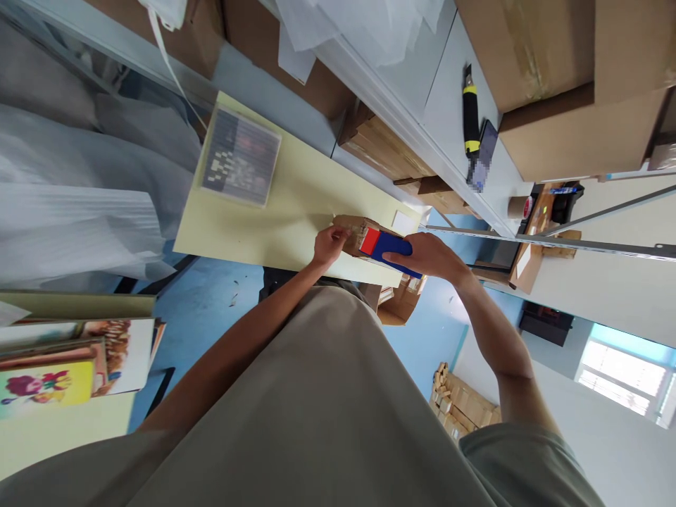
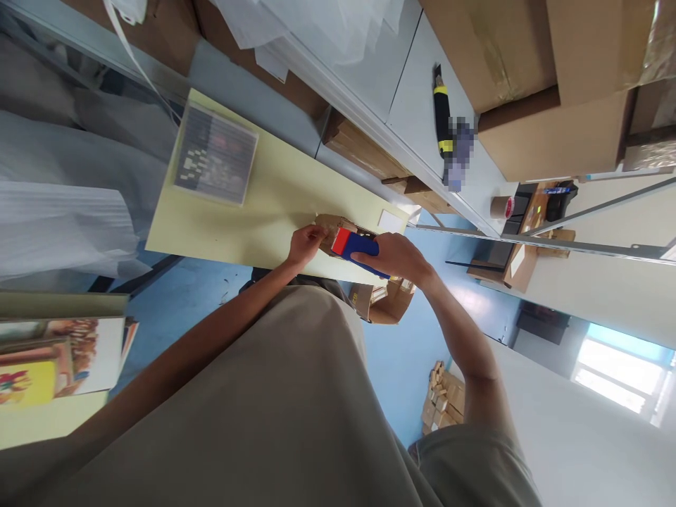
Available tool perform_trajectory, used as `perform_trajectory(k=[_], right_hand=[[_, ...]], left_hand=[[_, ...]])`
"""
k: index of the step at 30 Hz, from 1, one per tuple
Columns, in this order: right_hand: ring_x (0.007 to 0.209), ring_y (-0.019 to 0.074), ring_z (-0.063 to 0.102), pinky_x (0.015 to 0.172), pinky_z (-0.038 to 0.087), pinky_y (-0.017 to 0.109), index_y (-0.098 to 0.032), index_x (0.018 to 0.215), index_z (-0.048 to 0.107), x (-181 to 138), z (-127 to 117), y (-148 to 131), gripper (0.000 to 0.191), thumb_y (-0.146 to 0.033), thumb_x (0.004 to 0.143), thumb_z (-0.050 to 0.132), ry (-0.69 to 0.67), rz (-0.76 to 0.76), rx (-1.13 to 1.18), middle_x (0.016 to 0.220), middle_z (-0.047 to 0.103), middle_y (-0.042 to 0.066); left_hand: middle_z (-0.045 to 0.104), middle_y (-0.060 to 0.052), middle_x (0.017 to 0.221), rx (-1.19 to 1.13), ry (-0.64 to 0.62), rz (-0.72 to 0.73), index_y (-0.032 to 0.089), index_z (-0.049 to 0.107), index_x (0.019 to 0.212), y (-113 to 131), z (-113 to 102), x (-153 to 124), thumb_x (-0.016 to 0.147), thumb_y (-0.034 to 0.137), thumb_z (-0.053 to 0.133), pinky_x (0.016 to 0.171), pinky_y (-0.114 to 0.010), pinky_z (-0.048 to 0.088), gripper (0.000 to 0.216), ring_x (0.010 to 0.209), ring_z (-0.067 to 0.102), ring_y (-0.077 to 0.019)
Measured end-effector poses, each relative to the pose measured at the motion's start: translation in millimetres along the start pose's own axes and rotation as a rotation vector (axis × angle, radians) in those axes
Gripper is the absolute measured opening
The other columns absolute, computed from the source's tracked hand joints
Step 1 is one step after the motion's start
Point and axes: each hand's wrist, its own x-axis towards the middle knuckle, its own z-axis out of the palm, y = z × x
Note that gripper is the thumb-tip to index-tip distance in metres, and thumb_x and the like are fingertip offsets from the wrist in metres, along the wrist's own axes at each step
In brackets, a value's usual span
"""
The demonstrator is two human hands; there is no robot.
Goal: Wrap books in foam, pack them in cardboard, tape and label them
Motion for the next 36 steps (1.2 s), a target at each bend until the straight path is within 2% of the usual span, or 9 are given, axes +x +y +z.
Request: perform_trajectory(k=[10, 14, 16, 19, 21, 26, 29, 32, 36], right_hand=[[0.068, 0.0195, 0.066, 0.062, 0.039, 0.033, -0.021, 0.084, 0.068, 5, 3, -5, 0.056, -0.074, 0.101, 0.068, -0.017, 0.011, -0.017, 0.077, 0.073, 0.007], [0.069, 0.0197, 0.066, 0.063, 0.039, 0.033, -0.022, 0.082, 0.067, 3, 2, -6, 0.055, -0.073, 0.101, 0.067, -0.034, 0.001, -0.003, 0.076, 0.072, 0.006], [0.069, 0.0198, 0.066, 0.063, 0.039, 0.033, -0.022, 0.081, 0.066, 1, 2, -5, 0.056, -0.075, 0.101, 0.066, -0.037, 0.001, -0.002, 0.077, 0.073, 0.007], [0.069, 0.0197, 0.066, 0.063, 0.039, 0.032, -0.022, 0.083, 0.066, -2, 3, -2, 0.057, -0.077, 0.100, 0.065, -0.032, -0.008, 0.005, 0.079, 0.074, 0.006], [0.068, 0.0196, 0.065, 0.063, 0.039, 0.032, -0.022, 0.085, 0.067, -4, 5, 0, 0.057, -0.077, 0.100, 0.064, -0.029, -0.020, 0.010, 0.078, 0.074, 0.006], [0.069, 0.0195, 0.065, 0.063, 0.039, 0.032, -0.022, 0.086, 0.069, -6, 8, 0, 0.057, -0.077, 0.100, 0.064, -0.039, -0.019, -0.002, 0.079, 0.074, 0.006], [0.071, 0.0205, 0.067, 0.063, 0.039, 0.032, -0.022, 0.087, 0.069, -8, 9, -2, 0.055, -0.075, 0.100, 0.066, -0.043, 0.003, -0.017, 0.081, 0.075, 0.007], [0.074, 0.0221, 0.069, 0.064, 0.039, 0.032, -0.022, 0.088, 0.070, -11, 10, -4, 0.055, -0.075, 0.101, 0.065, -0.042, 0.018, -0.030, 0.082, 0.075, 0.007], [0.076, 0.0228, 0.070, 0.065, 0.040, 0.033, -0.022, 0.089, 0.070, -16, 13, -2, 0.057, -0.076, 0.102, 0.064, -0.042, 0.029, -0.043, 0.083, 0.076, 0.008]], left_hand=[[0.086, -0.008, 0.111, 0.223, 0.111, 0.111, 0.025, 0.089, 0.109, -11, 6, -8, 0.104, 0.043, 0.072, 0.089, -0.034, 0.056, 0.025, 0.092, 0.078, -0.0249], [0.085, -0.009, 0.114, 0.224, 0.122, 0.055, 0.023, 0.081, 0.133, -21, 1, -4, 0.100, 0.046, 0.079, 0.088, -0.034, 0.059, 0.041, 0.092, 0.080, -0.0258], [0.083, -0.010, 0.115, 0.200, 0.124, 0.094, 0.021, 0.078, 0.135, -24, -2, -5, 0.099, 0.042, 0.079, 0.090, -0.035, 0.062, 0.042, 0.090, 0.079, -0.0245], [0.080, -0.010, 0.123, 0.109, 0.073, 0.325, 0.021, 0.076, 0.131, -21, -3, -14, 0.100, 0.027, 0.069, 0.099, -0.035, 0.065, 0.032, 0.102, 0.080, -0.0221], [0.078, -0.010, 0.133, 0.046, 0.002, 0.468, 0.022, 0.073, 0.136, -16, -1, -21, 0.099, 0.016, 0.061, 0.108, -0.035, 0.064, 0.040, 0.115, 0.079, -0.0212], [0.076, -0.012, 0.138, 0.072, -0.196, 0.531, 0.020, 0.066, 0.146, -9, 0, -30, 0.085, 0.004, 0.056, 0.118, -0.042, 0.061, 0.064, 0.128, 0.077, -0.0248], [0.071, -0.016, 0.146, 0.121, -0.258, 0.514, 0.019, 0.059, 0.154, -7, -6, -35, 0.085, 0.009, 0.062, 0.118, -0.045, 0.060, 0.070, 0.131, 0.075, -0.0283], [0.061, -0.019, 0.160, 0.171, -0.289, 0.551, 0.021, 0.050, 0.163, -4, -8, -45, 0.089, 0.022, 0.074, 0.128, -0.052, 0.052, 0.078, 0.147, 0.064, -0.0341], [0.053, -0.023, 0.166, 0.244, -0.289, 0.556, 0.022, 0.039, 0.170, -3, -3, -54, 0.078, 0.048, 0.099, 0.132, -0.062, 0.045, 0.113, 0.157, 0.052, -0.0443]])
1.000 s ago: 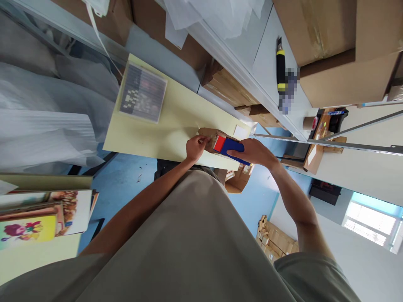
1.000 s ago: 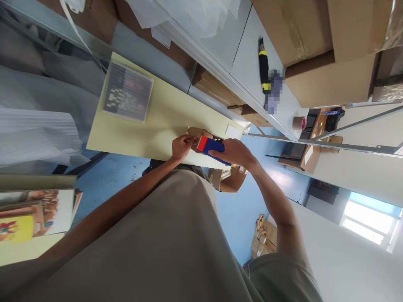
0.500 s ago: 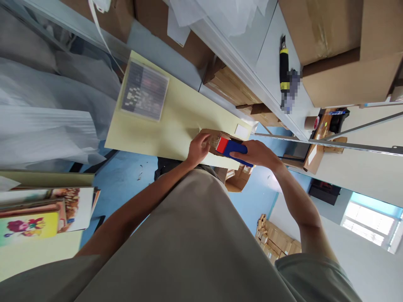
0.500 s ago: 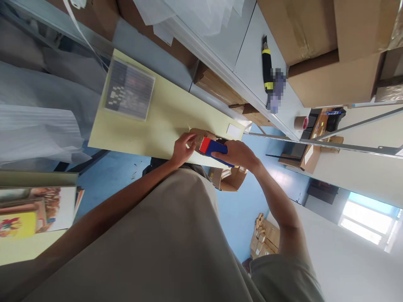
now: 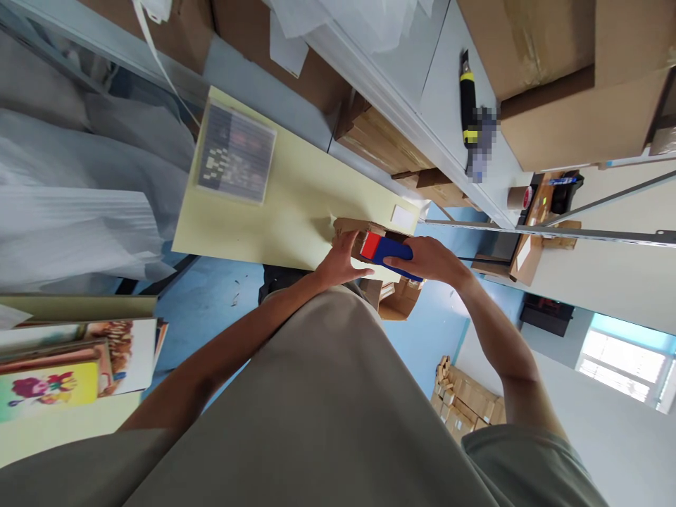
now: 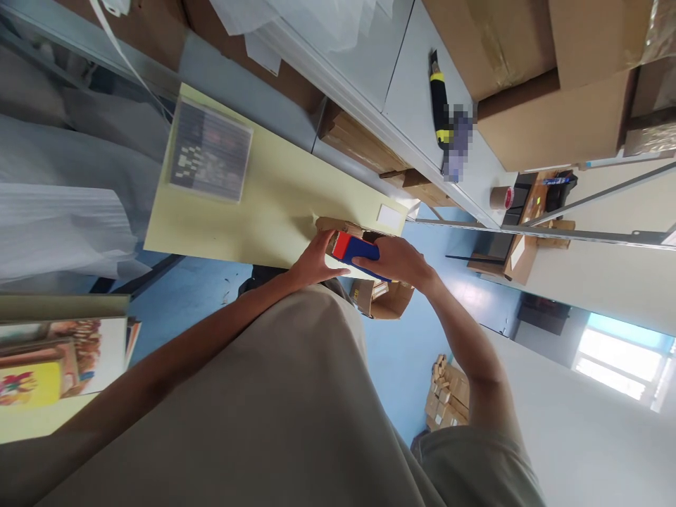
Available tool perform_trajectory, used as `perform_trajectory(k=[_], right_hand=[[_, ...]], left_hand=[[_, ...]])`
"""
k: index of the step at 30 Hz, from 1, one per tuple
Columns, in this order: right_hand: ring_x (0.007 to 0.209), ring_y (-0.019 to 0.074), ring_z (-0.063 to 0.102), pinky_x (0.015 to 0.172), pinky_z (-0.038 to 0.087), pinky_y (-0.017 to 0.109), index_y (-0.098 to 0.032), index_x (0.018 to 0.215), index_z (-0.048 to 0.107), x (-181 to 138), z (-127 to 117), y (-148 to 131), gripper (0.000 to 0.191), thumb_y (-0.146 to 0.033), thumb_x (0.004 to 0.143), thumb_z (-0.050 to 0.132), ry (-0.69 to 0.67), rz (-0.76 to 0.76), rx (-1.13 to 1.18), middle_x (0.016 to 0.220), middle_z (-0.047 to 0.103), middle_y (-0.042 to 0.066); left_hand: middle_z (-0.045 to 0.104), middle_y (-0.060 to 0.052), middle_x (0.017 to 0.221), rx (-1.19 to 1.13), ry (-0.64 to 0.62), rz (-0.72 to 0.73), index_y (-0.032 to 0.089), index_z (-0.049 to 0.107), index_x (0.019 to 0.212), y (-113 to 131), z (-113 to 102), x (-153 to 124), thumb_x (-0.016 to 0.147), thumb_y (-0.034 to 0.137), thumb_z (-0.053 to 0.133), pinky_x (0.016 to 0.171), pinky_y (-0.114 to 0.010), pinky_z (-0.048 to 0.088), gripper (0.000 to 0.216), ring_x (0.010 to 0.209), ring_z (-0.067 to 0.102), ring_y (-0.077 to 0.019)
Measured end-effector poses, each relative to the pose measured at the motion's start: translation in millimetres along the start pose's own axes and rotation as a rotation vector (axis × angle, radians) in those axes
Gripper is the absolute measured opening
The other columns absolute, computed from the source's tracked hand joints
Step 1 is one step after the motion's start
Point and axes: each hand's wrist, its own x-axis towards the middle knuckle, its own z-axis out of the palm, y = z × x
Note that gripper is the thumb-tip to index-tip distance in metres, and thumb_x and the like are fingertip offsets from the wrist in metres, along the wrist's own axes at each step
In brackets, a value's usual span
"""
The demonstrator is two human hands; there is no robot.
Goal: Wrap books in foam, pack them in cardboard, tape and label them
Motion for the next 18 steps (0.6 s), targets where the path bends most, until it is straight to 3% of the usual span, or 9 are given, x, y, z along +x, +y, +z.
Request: perform_trajectory(k=[2, 6, 9, 18], right_hand=[[0.078, 0.0228, 0.070, 0.065, 0.040, 0.033, -0.022, 0.088, 0.070, -1, 3, 2, 0.057, -0.076, 0.103, 0.063, 0.012, 0.000, 0.005, 0.086, 0.076, 0.008], [0.081, 0.0232, 0.070, 0.066, 0.040, 0.033, -0.022, 0.090, 0.069, 1, 11, 4, 0.058, -0.078, 0.102, 0.062, 0.043, -0.009, 0.007, 0.091, 0.077, 0.009], [0.078, 0.0232, 0.069, 0.065, 0.038, 0.033, -0.022, 0.091, 0.069, 3, 15, 4, 0.057, -0.078, 0.102, 0.062, 0.047, 0.009, 0.004, 0.088, 0.075, 0.009], [0.078, 0.0255, 0.070, 0.065, 0.038, 0.034, -0.021, 0.094, 0.070, 3, 16, 1, 0.058, -0.078, 0.103, 0.062, 0.015, 0.013, 0.006, 0.086, 0.077, 0.010]], left_hand=[[0.054, -0.024, 0.163, 0.032, 0.033, -0.014, 0.021, 0.042, 0.168, -1, 3, 1, 0.076, 0.048, 0.101, 0.131, -0.062, 0.046, 0.113, 0.155, 0.053, -0.0451], [0.063, -0.018, 0.148, 0.061, 0.028, 0.023, 0.024, 0.059, 0.156, -2, 4, 5, 0.093, 0.032, 0.087, 0.125, -0.052, 0.053, 0.070, 0.142, 0.065, -0.0366], [0.068, -0.015, 0.141, 0.074, 0.008, 0.012, 0.023, 0.066, 0.149, -2, 3, 4, 0.099, 0.024, 0.076, 0.120, -0.047, 0.057, 0.051, 0.133, 0.071, -0.0323], [0.073, -0.013, 0.137, 0.059, 0.032, -0.080, 0.022, 0.069, 0.134, -6, 5, -2, 0.096, 0.020, 0.077, 0.113, -0.043, 0.060, 0.039, 0.126, 0.074, -0.0296]])
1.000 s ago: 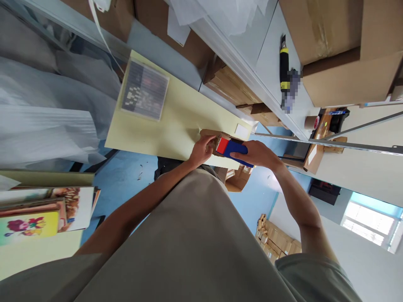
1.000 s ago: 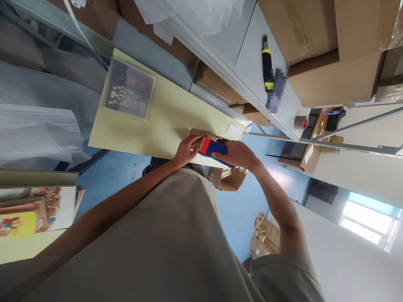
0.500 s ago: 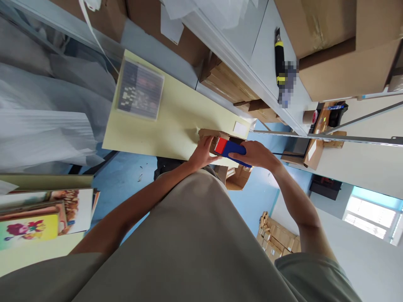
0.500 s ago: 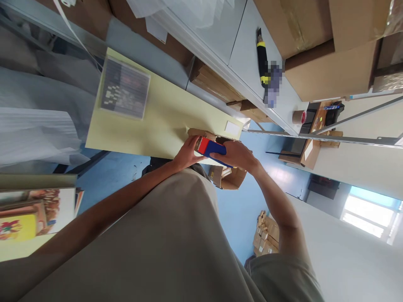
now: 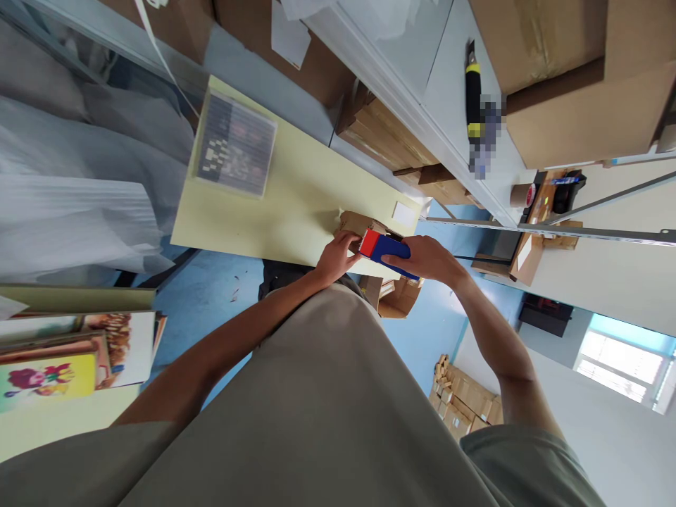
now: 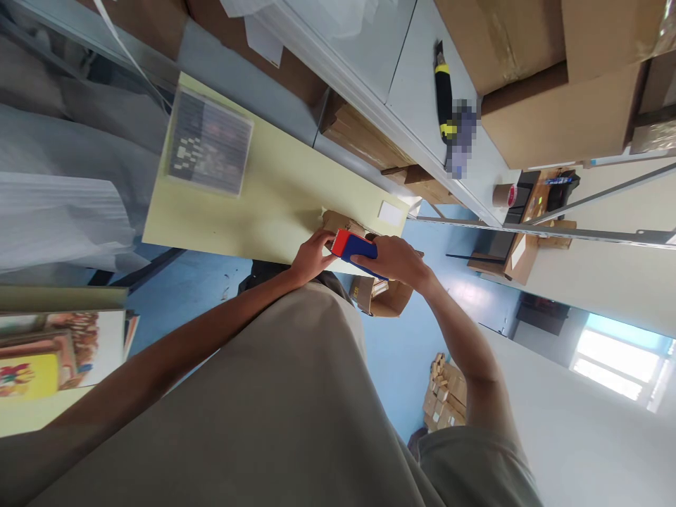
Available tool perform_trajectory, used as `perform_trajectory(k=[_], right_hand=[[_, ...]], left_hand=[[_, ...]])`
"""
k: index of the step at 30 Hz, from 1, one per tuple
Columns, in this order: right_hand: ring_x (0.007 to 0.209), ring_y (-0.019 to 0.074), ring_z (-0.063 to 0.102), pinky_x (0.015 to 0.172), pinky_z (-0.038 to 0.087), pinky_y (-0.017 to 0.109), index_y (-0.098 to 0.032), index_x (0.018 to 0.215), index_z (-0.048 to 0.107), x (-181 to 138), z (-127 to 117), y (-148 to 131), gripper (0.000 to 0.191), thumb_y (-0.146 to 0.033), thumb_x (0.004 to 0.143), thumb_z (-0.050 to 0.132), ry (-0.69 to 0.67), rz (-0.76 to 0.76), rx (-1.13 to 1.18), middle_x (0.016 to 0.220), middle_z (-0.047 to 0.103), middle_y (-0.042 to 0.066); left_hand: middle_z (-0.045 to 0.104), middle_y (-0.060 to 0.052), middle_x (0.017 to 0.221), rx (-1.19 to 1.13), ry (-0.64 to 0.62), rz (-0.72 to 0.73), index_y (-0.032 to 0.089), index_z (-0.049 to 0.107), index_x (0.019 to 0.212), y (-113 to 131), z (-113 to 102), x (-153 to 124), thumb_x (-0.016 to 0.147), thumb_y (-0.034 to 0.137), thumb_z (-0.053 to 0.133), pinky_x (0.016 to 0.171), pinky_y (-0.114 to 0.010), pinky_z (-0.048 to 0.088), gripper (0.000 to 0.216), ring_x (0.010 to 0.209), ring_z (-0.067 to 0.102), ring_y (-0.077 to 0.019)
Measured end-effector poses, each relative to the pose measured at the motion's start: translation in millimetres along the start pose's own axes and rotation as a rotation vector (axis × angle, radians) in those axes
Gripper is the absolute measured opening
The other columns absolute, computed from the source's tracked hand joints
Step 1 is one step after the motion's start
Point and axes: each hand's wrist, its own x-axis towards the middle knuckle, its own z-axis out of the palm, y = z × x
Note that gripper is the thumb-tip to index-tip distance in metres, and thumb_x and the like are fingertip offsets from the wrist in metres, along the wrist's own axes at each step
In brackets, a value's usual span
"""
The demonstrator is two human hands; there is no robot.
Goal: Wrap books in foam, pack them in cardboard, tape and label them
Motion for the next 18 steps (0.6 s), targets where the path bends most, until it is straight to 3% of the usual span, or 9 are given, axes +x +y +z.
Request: perform_trajectory(k=[4, 8, 12, 18], right_hand=[[0.081, 0.0264, 0.072, 0.066, 0.039, 0.034, -0.022, 0.098, 0.071, -5, -1, -4, 0.053, -0.074, 0.104, 0.064, -0.015, -0.018, -0.022, 0.092, 0.079, 0.011], [0.084, 0.0278, 0.072, 0.066, 0.038, 0.034, -0.021, 0.098, 0.070, -11, -2, -8, 0.054, -0.074, 0.105, 0.062, -0.040, -0.039, -0.095, 0.095, 0.080, 0.012], [0.082, 0.0268, 0.071, 0.064, 0.035, 0.034, -0.021, 0.101, 0.071, -18, -2, -9, 0.055, -0.075, 0.105, 0.061, -0.049, -0.039, -0.102, 0.095, 0.079, 0.012], [0.084, 0.0269, 0.072, 0.066, 0.037, 0.034, -0.021, 0.105, 0.073, -21, 2, -7, 0.054, -0.074, 0.105, 0.061, -0.035, -0.035, -0.076, 0.093, 0.079, 0.011]], left_hand=[[0.074, -0.015, 0.132, -0.016, -0.009, 0.026, 0.020, 0.053, 0.163, 6, -5, 8, 0.091, 0.026, 0.084, 0.113, -0.045, 0.058, 0.079, 0.124, 0.073, -0.0325], [0.067, -0.019, 0.153, -0.033, -0.175, 0.162, 0.021, 0.028, 0.181, 14, -16, 23, 0.083, 0.037, 0.093, 0.115, -0.044, 0.056, 0.119, 0.137, 0.068, -0.0382], [0.061, -0.016, 0.165, 0.029, -0.251, 0.218, 0.025, 0.039, 0.177, 19, -24, 32, 0.083, 0.033, 0.090, 0.119, -0.045, 0.054, 0.107, 0.147, 0.064, -0.0395], [0.076, -0.012, 0.133, 0.131, -0.288, 0.153, 0.029, 0.065, 0.150, 24, -22, 30, 0.085, 0.024, 0.081, 0.098, -0.042, 0.061, 0.067, 0.117, 0.076, -0.0349]])
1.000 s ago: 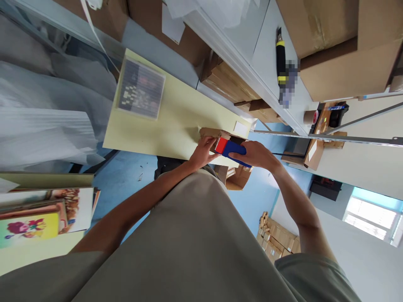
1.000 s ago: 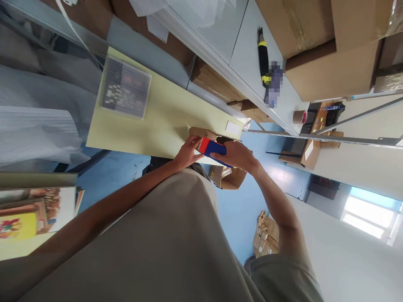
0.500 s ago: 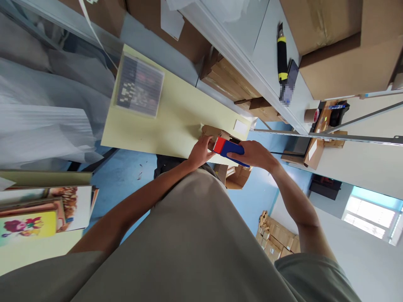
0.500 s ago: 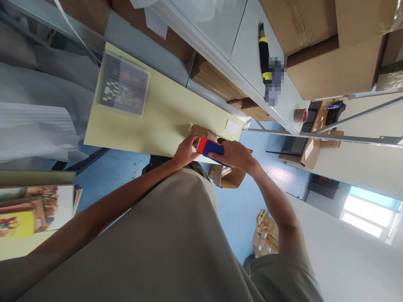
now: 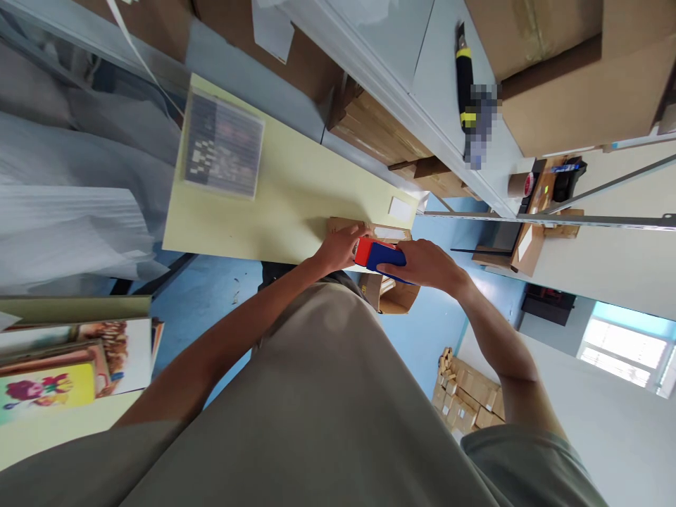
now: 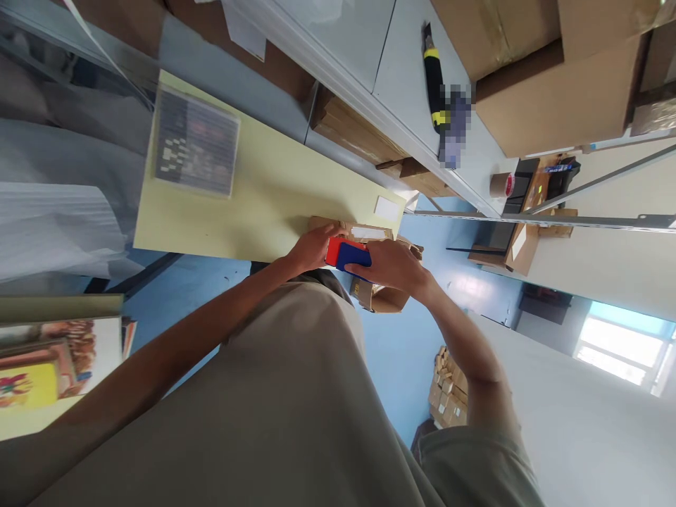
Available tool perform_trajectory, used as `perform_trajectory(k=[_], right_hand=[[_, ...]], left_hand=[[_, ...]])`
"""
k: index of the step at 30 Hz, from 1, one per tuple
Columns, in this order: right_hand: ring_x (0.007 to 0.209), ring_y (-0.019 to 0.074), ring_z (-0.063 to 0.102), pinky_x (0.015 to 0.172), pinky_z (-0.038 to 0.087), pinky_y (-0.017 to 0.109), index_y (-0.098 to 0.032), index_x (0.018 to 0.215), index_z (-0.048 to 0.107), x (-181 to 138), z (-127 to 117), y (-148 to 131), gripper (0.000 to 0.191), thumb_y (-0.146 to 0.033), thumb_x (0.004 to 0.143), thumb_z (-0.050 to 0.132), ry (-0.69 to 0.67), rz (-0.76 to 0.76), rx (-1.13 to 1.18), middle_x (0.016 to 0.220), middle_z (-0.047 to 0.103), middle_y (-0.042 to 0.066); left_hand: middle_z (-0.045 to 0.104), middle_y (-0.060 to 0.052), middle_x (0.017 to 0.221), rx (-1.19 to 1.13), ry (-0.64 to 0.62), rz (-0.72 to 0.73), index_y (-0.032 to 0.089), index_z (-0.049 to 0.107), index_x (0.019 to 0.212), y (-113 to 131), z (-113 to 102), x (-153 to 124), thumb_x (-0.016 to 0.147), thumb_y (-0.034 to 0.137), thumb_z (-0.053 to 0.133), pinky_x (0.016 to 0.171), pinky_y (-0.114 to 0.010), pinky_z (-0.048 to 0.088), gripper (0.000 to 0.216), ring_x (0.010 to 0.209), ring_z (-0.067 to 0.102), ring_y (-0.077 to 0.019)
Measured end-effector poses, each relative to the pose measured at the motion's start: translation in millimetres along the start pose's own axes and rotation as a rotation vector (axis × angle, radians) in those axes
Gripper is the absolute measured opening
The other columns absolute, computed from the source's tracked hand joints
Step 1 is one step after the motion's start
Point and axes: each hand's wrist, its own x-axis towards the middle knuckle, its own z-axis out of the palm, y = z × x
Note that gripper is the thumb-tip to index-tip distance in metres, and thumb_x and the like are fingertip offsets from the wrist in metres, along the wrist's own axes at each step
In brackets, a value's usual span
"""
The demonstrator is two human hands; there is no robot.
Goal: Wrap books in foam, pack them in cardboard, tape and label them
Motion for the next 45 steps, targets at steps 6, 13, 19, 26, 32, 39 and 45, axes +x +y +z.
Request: perform_trajectory(k=[6, 13, 19, 26, 32, 39, 45], right_hand=[[0.087, 0.0279, 0.072, 0.067, 0.039, 0.034, -0.021, 0.104, 0.074, 6, 11, 9, 0.058, -0.077, 0.104, 0.061, -0.003, 0.000, -0.008, 0.097, 0.080, 0.013], [0.084, 0.0286, 0.073, 0.066, 0.038, 0.034, -0.019, 0.098, 0.076, 22, 12, 37, 0.060, -0.077, 0.104, 0.061, -0.056, 0.044, -0.069, 0.093, 0.079, 0.015], [0.085, 0.0293, 0.075, 0.070, 0.044, 0.035, -0.018, 0.100, 0.078, 49, 21, 58, 0.062, -0.079, 0.100, 0.068, -0.097, 0.036, -0.031, 0.095, 0.080, 0.016], [0.100, 0.0339, 0.080, 0.078, 0.052, 0.035, -0.014, 0.112, 0.080, 75, 39, 66, 0.059, -0.071, 0.103, 0.072, -0.070, -0.029, -0.021, 0.113, 0.084, 0.022], [0.115, 0.0364, 0.081, 0.089, 0.058, 0.036, -0.011, 0.128, 0.079, 86, 54, 88, 0.060, -0.066, 0.108, 0.065, -0.050, -0.119, -0.041, 0.124, 0.084, 0.023], [0.120, 0.0386, 0.081, 0.095, 0.060, 0.038, -0.009, 0.131, 0.080, 97, 69, 109, 0.062, -0.064, 0.107, 0.064, 0.023, -0.255, 0.032, 0.129, 0.083, 0.026], [0.117, 0.0383, 0.080, 0.097, 0.059, 0.042, -0.010, 0.128, 0.081, 106, 79, 121, 0.059, -0.062, 0.108, 0.063, 0.063, -0.360, 0.127, 0.125, 0.083, 0.025]], left_hand=[[0.078, -0.012, 0.125, 0.011, 0.012, -0.067, 0.026, 0.072, 0.131, -3, 9, 0, 0.085, 0.019, 0.078, 0.093, -0.041, 0.060, 0.047, 0.113, 0.077, -0.0341], [0.078, -0.012, 0.135, 0.036, 0.032, -0.121, 0.025, 0.070, 0.136, -10, 7, -2, 0.086, 0.028, 0.087, 0.101, -0.043, 0.058, 0.053, 0.121, 0.075, -0.0356], [0.077, -0.010, 0.138, 0.018, 0.014, -0.138, 0.027, 0.068, 0.138, -9, 6, -9, 0.087, 0.027, 0.090, 0.100, -0.038, 0.058, 0.056, 0.121, 0.075, -0.0326], [0.076, -0.006, 0.117, -0.026, 0.095, -0.148, 0.024, 0.058, 0.150, -7, 15, -18, 0.090, 0.020, 0.085, 0.099, -0.035, 0.058, 0.066, 0.110, 0.076, -0.0253], [0.076, -0.002, 0.101, -0.160, 0.376, -0.428, 0.023, 0.062, 0.127, 3, 41, -16, 0.087, 0.033, 0.090, 0.086, -0.032, 0.061, 0.050, 0.089, 0.076, -0.0195], [0.080, -0.006, 0.094, 0.029, 0.667, -0.639, 0.022, 0.070, 0.104, 27, 69, -1, 0.100, 0.042, 0.077, 0.086, -0.034, 0.060, 0.021, 0.086, 0.078, -0.0211], [0.084, -0.008, 0.111, 0.119, 0.873, -0.746, 0.021, 0.078, 0.108, 39, 91, 6, 0.100, 0.042, 0.078, 0.092, -0.034, 0.061, 0.022, 0.094, 0.080, -0.0216]])
